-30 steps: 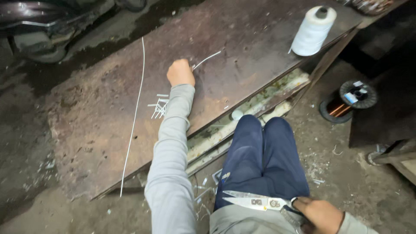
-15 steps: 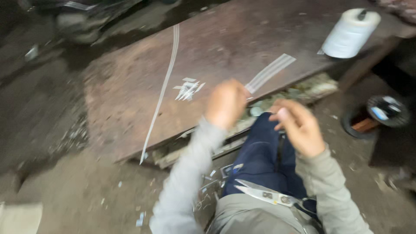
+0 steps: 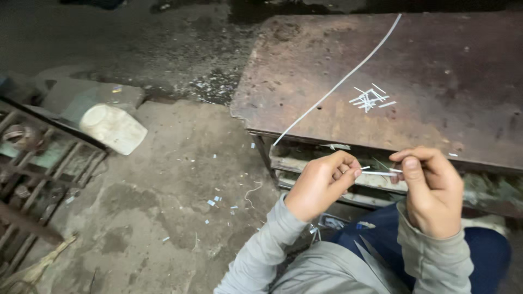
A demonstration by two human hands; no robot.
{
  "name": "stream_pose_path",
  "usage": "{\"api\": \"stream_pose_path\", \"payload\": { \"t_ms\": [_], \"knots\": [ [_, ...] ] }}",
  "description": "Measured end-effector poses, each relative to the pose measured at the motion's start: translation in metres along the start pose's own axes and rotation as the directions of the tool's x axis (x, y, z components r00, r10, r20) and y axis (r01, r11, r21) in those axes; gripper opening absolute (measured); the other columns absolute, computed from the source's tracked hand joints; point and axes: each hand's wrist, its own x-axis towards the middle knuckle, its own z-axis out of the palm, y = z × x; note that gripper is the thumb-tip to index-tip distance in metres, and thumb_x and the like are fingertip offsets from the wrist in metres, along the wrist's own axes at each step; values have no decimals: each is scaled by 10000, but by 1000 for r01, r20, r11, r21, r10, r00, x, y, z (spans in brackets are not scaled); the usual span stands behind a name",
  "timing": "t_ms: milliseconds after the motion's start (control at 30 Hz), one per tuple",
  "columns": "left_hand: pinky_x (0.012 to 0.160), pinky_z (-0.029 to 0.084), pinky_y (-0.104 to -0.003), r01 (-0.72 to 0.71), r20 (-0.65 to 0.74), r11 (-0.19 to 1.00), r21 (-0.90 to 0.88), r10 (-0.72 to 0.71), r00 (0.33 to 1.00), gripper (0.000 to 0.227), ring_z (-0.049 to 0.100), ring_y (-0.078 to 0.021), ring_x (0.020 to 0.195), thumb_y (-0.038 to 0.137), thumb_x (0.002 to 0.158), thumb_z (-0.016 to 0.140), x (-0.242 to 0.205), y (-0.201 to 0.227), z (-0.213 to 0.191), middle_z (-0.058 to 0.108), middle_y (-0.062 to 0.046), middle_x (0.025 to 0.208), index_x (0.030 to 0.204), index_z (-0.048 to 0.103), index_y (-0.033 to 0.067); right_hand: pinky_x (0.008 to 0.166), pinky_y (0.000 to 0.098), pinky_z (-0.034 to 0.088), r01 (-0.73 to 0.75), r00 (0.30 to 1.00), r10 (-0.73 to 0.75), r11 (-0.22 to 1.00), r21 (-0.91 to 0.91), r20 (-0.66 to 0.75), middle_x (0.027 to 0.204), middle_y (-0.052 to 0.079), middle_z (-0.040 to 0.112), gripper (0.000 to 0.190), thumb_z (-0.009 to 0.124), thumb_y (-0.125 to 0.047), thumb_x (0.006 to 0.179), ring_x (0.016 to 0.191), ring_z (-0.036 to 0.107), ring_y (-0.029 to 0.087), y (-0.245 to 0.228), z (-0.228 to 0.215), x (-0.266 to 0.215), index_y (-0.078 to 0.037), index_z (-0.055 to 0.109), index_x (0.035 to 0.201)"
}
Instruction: The person repeatedly folds a long white plastic strip and cuts it into short segments using large scissors. The cut pieces are placed on a metal workbench, forming a growing pile.
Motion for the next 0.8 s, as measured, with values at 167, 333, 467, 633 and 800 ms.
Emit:
{"api": "stream_pose_path", "payload": {
  "t_ms": [167, 333, 467, 633, 800],
  "knots": [
    [690, 552, -248, -80, -97, 996, -50, 75, 992, 136, 665, -96, 767, 87, 1027, 632, -1, 5, 2, 656, -75, 941, 1086, 653, -33, 633, 203, 378, -101, 994, 91, 972, -211, -56, 880, 56, 580, 149, 611, -74, 1053, 719, 479, 64, 7, 7, -1, 52, 660, 1115],
    [772, 607, -265, -169, -185, 970, -175, 136, 973, 137, 714, -132, 865, 44, 1034, 653, 7, 5, 19, 700, -110, 1040, 1123, 660, -59, 650, 192, 426, -13, 999, 22, 957, -290, 30, 980, 54, 652, 94, 660, 6, 995, 770, 551, 59, 7, 10, -8, 73, 664, 1061],
    [830, 624, -274, -169, -201, 942, -290, 113, 973, 164, 727, -138, 928, 51, 1054, 640, 8, 7, 29, 721, -109, 1054, 1164, 654, -70, 783, 197, 519, -40, 999, 40, 988, -150, -4, 1060, 54, 663, 116, 640, 12, 989, 930, 644, 76, 8, 8, -10, 76, 631, 1086],
    [869, 621, -275, -121, -168, 923, -366, 62, 984, 182, 731, -132, 966, 68, 1052, 642, 11, 9, 34, 734, -93, 1049, 1173, 643, -69, 812, 203, 518, -71, 996, 62, 986, -150, -63, 1064, 85, 679, 149, 650, 22, 999, 935, 635, 89, 12, -1, -10, 68, 624, 1139],
    [889, 570, -251, -363, -226, 928, -80, 338, 914, 118, 684, -130, 969, 60, 1047, 721, 13, 2, 40, 700, -108, 1092, 1082, 699, -51, 845, 209, 525, -47, 996, 36, 990, -130, -84, 1064, 92, 686, 158, 645, 22, 1003, 953, 650, 97, 15, -8, -12, 70, 615, 1151]
  ]
}}
